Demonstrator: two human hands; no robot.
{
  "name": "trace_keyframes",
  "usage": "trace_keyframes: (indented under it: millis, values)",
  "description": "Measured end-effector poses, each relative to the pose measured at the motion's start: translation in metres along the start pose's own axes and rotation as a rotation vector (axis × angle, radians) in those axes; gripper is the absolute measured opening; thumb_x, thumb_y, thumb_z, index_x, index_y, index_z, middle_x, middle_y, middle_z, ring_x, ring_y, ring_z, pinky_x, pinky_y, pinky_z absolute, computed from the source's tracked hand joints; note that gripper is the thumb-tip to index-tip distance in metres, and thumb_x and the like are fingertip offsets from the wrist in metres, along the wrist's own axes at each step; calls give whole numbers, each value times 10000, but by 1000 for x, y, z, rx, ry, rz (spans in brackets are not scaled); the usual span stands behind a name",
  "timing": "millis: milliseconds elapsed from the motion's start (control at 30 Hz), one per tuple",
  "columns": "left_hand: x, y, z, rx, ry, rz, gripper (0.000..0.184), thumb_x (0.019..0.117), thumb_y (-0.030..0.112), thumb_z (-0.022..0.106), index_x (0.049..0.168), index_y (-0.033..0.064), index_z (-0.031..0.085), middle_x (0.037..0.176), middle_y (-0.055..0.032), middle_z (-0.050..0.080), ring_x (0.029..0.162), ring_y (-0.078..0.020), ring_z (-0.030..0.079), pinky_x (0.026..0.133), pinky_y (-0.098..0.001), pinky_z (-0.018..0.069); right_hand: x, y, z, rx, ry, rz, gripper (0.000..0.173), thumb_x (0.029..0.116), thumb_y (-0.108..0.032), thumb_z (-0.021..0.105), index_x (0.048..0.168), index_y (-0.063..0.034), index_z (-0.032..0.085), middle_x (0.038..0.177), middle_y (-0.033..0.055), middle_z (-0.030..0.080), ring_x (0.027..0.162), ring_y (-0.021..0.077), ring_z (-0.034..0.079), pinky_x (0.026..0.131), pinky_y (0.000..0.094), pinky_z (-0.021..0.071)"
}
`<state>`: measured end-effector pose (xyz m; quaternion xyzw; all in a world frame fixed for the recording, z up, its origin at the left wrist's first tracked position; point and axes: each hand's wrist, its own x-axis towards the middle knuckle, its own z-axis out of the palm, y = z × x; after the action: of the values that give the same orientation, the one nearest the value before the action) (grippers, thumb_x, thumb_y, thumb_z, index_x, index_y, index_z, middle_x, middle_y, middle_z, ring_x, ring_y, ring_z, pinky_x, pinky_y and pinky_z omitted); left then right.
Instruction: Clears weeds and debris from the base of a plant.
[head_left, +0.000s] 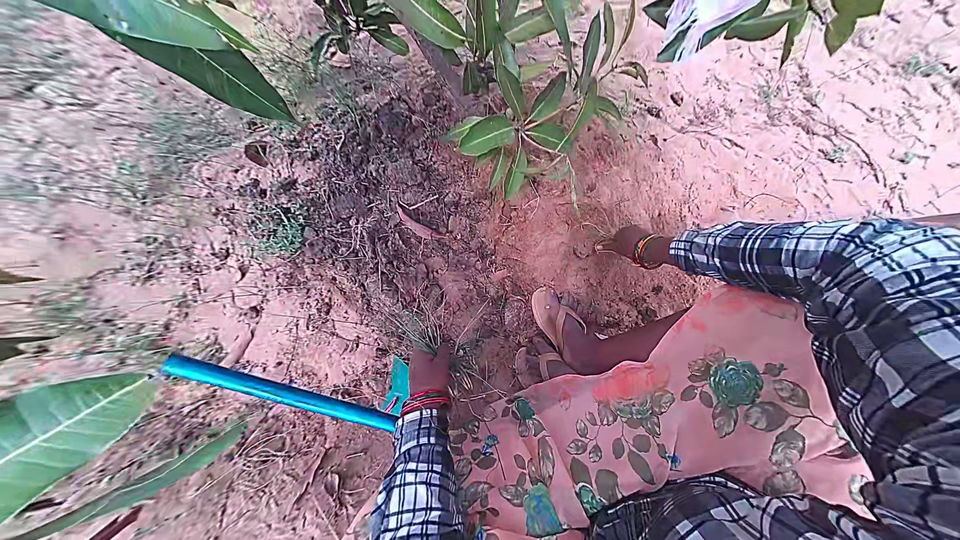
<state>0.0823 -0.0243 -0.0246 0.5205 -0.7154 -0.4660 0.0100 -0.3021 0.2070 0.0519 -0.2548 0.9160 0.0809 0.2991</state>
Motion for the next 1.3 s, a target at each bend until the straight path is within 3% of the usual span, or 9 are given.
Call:
trace_keyframes:
  millis: [100, 300, 467, 567, 733, 933, 1067, 1233, 1300]
  values:
    - [1, 0, 2, 12, 3, -33, 488, 1060, 224, 554, 1451, -57, 473, 1311, -285, 621, 1252, -383, 599, 1076, -572, 435, 11, -6, 10, -115, -1, -22, 683, 1073, -572, 421, 1185, 49, 683, 1212, 313, 667, 1200, 492, 625, 960, 706, 473]
    - [0, 4, 2, 29, -3, -33, 455, 1057, 221, 559, 1408, -64, 505, 1259, -282, 638, 1204, -383, 617, 1044, -575, 448, 14, -3, 14, -138, -9, 9, 568, 1035, -527, 552, 1109, 14, 707, 1129, 279, 696, 1115, 470, 662, 896, 697, 500]
    - [-4, 7, -2, 9, -12, -40, 475, 1063, 242, 545, 1433, -51, 492, 1286, -277, 631, 1222, -375, 614, 1058, -567, 449, 18, -4, 19, -188, -7, 2, 456, 1077, -380, 512, 1118, 35, 698, 1154, 291, 689, 1127, 482, 658, 886, 708, 500]
    - [-6, 8, -5, -3, -16, -34, 462, 1066, 232, 533, 1421, -61, 499, 1274, -284, 631, 1211, -380, 616, 1048, -568, 451, 13, -11, -12, -233, -7, -50, 441, 1094, -329, 498, 1170, 73, 664, 1185, 323, 663, 1153, 505, 636, 921, 711, 477]
    - [-7, 13, -9, 28, -21, 1, 436, 1069, 239, 544, 1363, -83, 541, 1241, -296, 639, 1203, -396, 615, 1048, -578, 443, -10, -21, -101, -6, 328, -57, 504, 1098, -342, 487, 1149, 136, 641, 1207, 371, 636, 1198, 531, 607, 998, 693, 446]
    - [-10, 13, -9, 65, -28, -8, 423, 1063, 249, 553, 1345, -66, 550, 1164, -307, 660, 1131, -435, 639, 995, -623, 459, -16, -28, -36, -104, -79, -209, 372, 1064, -265, 558, 1023, 90, 664, 936, 262, 666, 871, 405, 667, 822, 624, 502]
    - [-12, 11, -8, 44, -15, -9, 420, 1061, 254, 550, 1326, -71, 553, 1142, -313, 657, 1111, -450, 638, 970, -641, 465, -31, -36, 41, -472, -290, -486, 326, 1058, -203, 566, 1261, 49, 611, 1090, 280, 674, 1000, 456, 675, 861, 617, 518]
    - [-9, 13, -8, 71, -29, -29, 423, 1064, 253, 550, 1341, -67, 545, 1168, -313, 653, 1135, -440, 636, 997, -631, 456, -80, -63, 34, -723, -496, -393, 517, 1113, -89, 403, 1621, -95, 309, 1455, 332, 505, 1284, 543, 529, 1009, 666, 435]
    - [-7, 11, -6, 61, -30, -22, 406, 1062, 241, 553, 1322, -71, 558, 1145, -305, 659, 1108, -433, 643, 980, -628, 462, -41, -37, 61, -781, -404, -503, 535, 1097, -45, 399, 1618, -147, 329, 1372, 307, 575, 1229, 521, 576, 982, 653, 459]
